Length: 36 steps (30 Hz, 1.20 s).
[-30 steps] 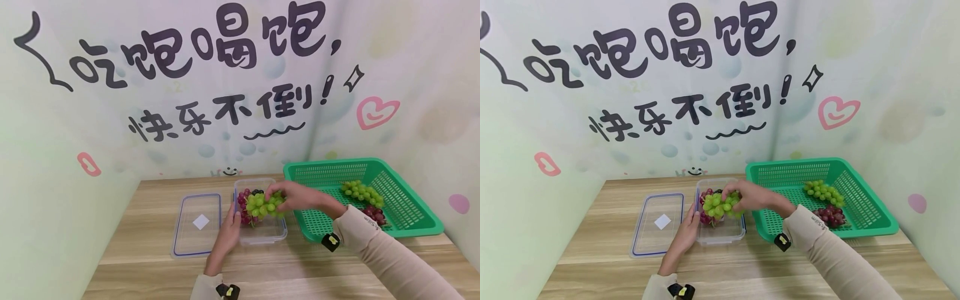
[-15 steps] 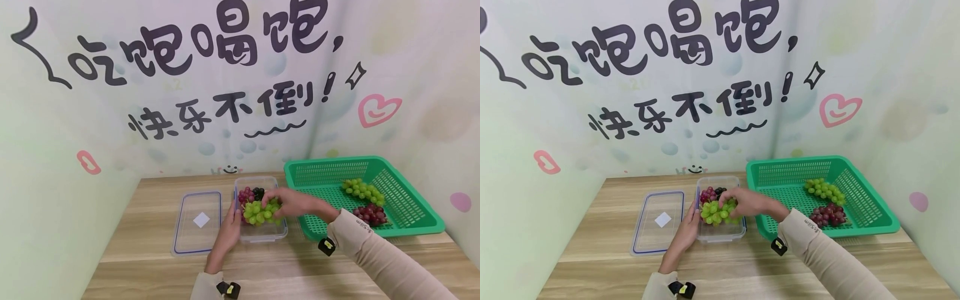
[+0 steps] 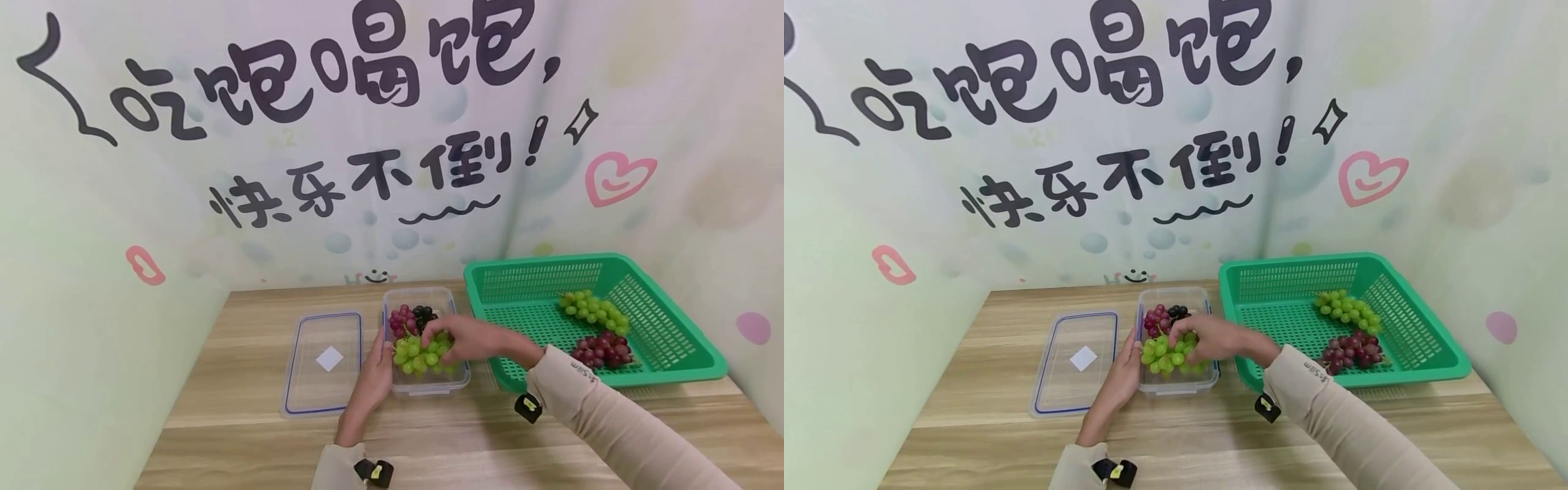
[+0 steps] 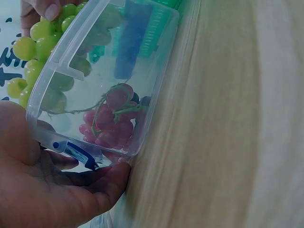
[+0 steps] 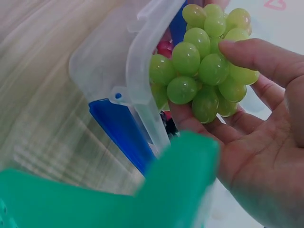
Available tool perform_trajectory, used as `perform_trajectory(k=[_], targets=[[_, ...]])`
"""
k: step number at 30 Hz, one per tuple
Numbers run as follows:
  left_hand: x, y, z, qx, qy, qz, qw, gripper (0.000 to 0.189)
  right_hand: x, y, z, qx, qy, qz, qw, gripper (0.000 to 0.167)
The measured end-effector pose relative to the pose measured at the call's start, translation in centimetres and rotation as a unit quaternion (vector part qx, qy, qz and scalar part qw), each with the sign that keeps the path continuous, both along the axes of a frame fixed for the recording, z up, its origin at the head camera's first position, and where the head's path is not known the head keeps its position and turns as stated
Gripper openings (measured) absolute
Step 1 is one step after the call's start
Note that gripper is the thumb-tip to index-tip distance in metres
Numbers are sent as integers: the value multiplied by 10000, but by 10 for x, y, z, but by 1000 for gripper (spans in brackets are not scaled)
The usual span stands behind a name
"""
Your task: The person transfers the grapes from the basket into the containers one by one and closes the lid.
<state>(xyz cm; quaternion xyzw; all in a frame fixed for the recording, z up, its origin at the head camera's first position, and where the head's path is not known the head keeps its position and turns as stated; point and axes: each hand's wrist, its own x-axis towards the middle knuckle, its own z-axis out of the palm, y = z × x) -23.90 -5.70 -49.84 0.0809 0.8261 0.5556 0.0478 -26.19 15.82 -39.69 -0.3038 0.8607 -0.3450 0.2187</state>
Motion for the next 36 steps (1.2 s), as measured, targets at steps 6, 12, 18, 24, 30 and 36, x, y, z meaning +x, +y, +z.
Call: perform_trajectory(k=[6,12,18,24,30,36], targets=[[-1,0,-1,3,-58,-11,10000,53,1,-4,-5,252,29,-27,9997,31],[-2,0,-1,7,-28,-12,10000,54,3,-9,-10,482,-119,-11,9988,33],[-1,0,0,7,-28,36,10000,53,2,-11,-17,554,-68,129,9984,31],[-1,1,0,18,-138,68,9999,53,2,-12,-20,587,-127,186,9980,30],[-1,1,0,-23,-55,44,10000,53,3,-13,-19,744,-178,175,9969,31],[-1,0,0,-73,18,40,10000,52,2,-14,-18,832,-153,245,9961,31]])
